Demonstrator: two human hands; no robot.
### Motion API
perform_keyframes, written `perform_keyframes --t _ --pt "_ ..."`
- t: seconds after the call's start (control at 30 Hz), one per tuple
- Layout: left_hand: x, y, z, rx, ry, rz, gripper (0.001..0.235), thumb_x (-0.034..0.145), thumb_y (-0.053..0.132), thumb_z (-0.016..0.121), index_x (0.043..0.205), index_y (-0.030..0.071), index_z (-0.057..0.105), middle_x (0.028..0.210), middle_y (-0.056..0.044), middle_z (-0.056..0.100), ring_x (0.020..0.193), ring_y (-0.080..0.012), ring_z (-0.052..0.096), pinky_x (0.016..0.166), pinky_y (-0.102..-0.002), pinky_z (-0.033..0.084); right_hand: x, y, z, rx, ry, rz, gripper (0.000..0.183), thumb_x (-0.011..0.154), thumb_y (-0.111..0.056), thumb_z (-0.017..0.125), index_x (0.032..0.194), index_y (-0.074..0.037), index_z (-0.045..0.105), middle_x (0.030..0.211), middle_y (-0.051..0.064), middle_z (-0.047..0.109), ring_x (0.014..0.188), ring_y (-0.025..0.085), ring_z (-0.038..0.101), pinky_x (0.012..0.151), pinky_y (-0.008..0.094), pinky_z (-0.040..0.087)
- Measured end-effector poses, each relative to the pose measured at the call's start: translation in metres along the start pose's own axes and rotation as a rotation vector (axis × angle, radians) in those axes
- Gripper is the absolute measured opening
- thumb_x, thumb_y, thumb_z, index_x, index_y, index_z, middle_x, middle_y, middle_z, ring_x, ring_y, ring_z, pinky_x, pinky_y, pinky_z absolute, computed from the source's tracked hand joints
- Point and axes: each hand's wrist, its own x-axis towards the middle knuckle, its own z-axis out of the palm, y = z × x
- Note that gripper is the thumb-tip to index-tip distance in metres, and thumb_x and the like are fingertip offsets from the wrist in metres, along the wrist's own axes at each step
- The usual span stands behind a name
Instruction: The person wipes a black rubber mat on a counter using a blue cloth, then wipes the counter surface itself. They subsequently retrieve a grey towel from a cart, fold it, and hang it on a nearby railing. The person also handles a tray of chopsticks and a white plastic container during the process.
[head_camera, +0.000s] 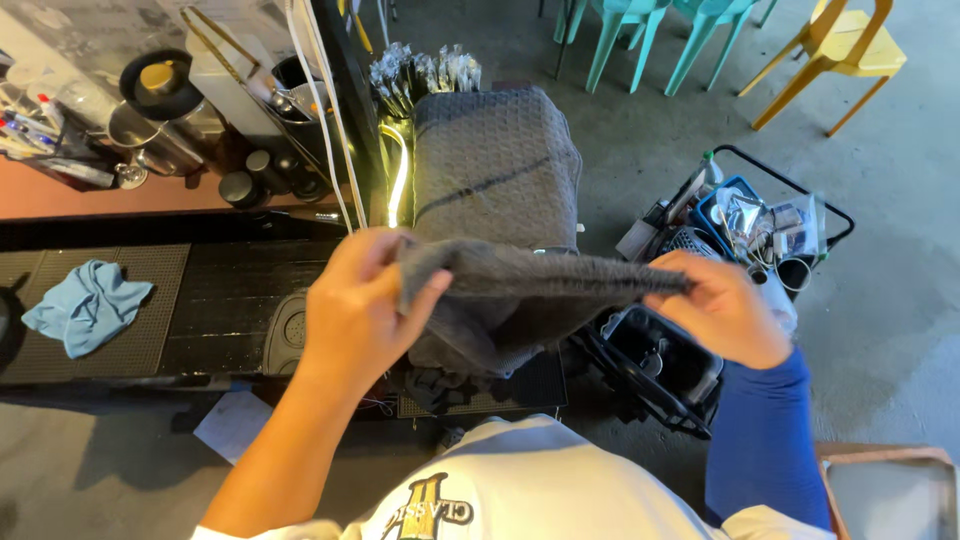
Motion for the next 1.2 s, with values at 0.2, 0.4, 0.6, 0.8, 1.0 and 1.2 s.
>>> perform_keyframes --t 0.2,0.4,0.6,0.8,1.0,1.2 --pt "0.007 -0.035 -0.006 -0.328 -0.06 -0.41 0.02 0.097 0.02 0.079 0.106 0.003 0.074 0.086 -0.001 0.071 0.074 -0.0088 0.066 0.065 -0.03 0.053 0.021 -0.04 0.004 0.124 0.322 0.083 0.009 0.098 -0.001 0.065 0.106 0.0 0.062 0.076 0.003 0.062 0.053 0.01 0.059 0.045 0.024 0.04" --pt "0.039 -0.049 -0.034 -0.49 -0.005 -0.483 0.02 0.096 0.011 0.081 0.089 -0.001 0.067 0.081 0.002 0.058 0.06 -0.0041 0.061 0.049 -0.021 0.047 0.032 -0.077 -0.003 0.136 0.505 -0.164 0.014 0.108 -0.003 0.067 0.112 0.001 0.053 0.086 0.004 0.06 0.058 0.01 0.06 0.051 0.025 0.046" --pt "0.077 -0.046 -0.064 -0.641 0.127 -0.273 0.017 0.113 0.007 0.074 0.103 -0.006 0.068 0.078 0.0 0.062 0.06 -0.0045 0.058 0.052 -0.021 0.052 0.029 -0.109 -0.035 -0.015 0.564 -0.322 0.013 0.118 -0.005 0.063 0.12 0.003 0.053 0.088 0.009 0.059 0.06 0.012 0.052 0.058 0.026 0.039" --pt "0.073 -0.049 -0.038 -0.824 0.148 -0.379 0.016 0.111 0.012 0.067 0.115 -0.002 0.071 0.078 0.003 0.061 0.051 -0.0025 0.054 0.045 -0.019 0.044 0.036 -0.116 -0.017 0.055 0.546 -0.286 0.009 0.118 -0.002 0.065 0.115 0.004 0.059 0.082 0.01 0.062 0.056 0.014 0.058 0.051 0.027 0.045" --pt "0.084 -0.075 -0.016 -0.719 0.172 -0.269 0.017 0.116 0.014 0.067 0.116 -0.002 0.072 0.069 0.002 0.056 0.048 -0.0037 0.049 0.042 -0.019 0.038 0.057 -0.115 -0.022 0.15 0.507 -0.317 0.007 0.118 -0.001 0.058 0.118 0.006 0.056 0.09 0.017 0.068 0.069 0.022 0.07 0.064 0.034 0.062" --pt "0.127 -0.11 0.023 -0.874 0.224 -0.433 0.018 0.113 0.017 0.064 0.121 0.002 0.069 0.076 0.004 0.059 0.052 -0.004 0.051 0.043 -0.024 0.045 0.11 -0.118 -0.032 0.082 0.407 -0.338 0.012 0.115 -0.006 0.057 0.123 0.003 0.056 0.101 0.021 0.071 0.087 0.027 0.077 0.073 0.037 0.066"
